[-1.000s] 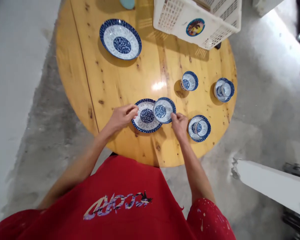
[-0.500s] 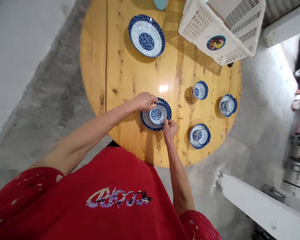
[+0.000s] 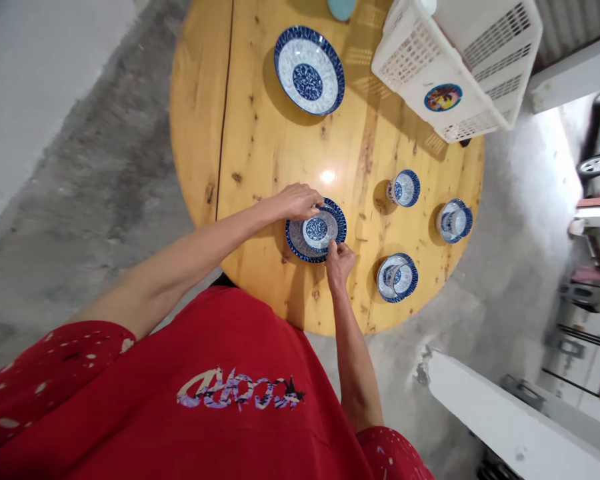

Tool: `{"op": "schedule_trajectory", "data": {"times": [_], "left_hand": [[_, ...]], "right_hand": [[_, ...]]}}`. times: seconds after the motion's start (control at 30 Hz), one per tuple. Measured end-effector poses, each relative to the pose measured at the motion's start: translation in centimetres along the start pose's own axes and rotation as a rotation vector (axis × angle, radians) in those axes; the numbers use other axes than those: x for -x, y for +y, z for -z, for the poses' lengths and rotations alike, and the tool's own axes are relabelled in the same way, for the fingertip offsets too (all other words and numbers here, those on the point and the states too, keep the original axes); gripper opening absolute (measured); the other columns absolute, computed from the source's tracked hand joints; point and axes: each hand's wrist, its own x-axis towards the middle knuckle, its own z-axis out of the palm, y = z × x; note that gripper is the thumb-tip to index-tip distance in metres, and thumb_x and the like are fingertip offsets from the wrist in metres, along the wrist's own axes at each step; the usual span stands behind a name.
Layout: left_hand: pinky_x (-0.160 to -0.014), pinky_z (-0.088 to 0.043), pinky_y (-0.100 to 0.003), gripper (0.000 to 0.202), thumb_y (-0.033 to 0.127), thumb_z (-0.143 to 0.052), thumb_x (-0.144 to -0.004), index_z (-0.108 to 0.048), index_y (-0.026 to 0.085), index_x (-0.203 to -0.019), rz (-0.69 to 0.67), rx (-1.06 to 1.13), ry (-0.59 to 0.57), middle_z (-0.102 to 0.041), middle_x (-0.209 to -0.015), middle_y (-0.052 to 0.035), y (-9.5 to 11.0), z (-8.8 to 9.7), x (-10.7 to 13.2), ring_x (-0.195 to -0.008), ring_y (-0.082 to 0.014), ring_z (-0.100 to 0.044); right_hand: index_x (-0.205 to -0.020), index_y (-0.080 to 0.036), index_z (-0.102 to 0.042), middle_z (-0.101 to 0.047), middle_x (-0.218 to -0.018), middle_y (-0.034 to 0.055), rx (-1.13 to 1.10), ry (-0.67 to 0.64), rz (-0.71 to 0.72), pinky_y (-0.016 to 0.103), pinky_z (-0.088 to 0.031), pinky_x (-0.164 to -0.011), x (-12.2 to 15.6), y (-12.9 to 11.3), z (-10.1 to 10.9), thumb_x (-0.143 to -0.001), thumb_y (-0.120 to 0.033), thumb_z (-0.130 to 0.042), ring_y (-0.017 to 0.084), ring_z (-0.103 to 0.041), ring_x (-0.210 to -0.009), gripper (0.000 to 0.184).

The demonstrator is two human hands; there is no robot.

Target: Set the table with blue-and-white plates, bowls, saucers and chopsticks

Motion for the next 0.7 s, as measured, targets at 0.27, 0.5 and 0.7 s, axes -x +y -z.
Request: {"op": "schedule_trajectory", "data": {"times": [0.27,0.5,0.7], "left_hand": [[-0.082,-0.042,-0.037,0.027,0.031,-0.056,-0.089,-0.074,0.017,-0.101,0.0,-0.049,0.015,-0.073,-0.102,-0.0119,-0.2,0.6,0.2,-0.096,-0.026,-0.063],[-0.078,-0.043,-0.033,0.033,0.043,-0.05,-0.093,-0.072,0.019,-0.101,0.084,-0.023,0.098,-0.074,-0.092,-0.01,-0.2,3.0,0.2,-0.085,-0.0235,-0.065],[-0.07,-0.041,-0.029,0.031,0.039,-0.047,-0.092,-0.072,0.022,-0.097,0.068,0.054,0.209,-0.075,-0.085,-0.0063,1.9,3.3,0.4,-0.078,-0.021,-0.065]], "right_hand": [[-0.061,-0.024,-0.042,-0.045,-0.049,-0.0042,-0.09,0.096,-0.047,0.024,-0.036,-0.043,1.1,-0.7,-0.2,-0.092,-0.059,-0.045,0.012,-0.048,-0.043,0.047],[-0.072,-0.018,-0.058,-0.052,-0.052,-0.0025,-0.26,0.232,-0.168,0.023,-0.04,-0.044,0.1,1.3,3.1,-0.09,-0.061,-0.05,0.012,-0.052,-0.043,0.047],[-0.076,-0.014,-0.061,-0.06,-0.06,0.0003,-0.496,0.329,-0.289,0.019,-0.034,-0.038,-7.4,3.7,7.8,-0.09,-0.036,-0.056,0.008,-0.05,-0.04,0.027]]}}
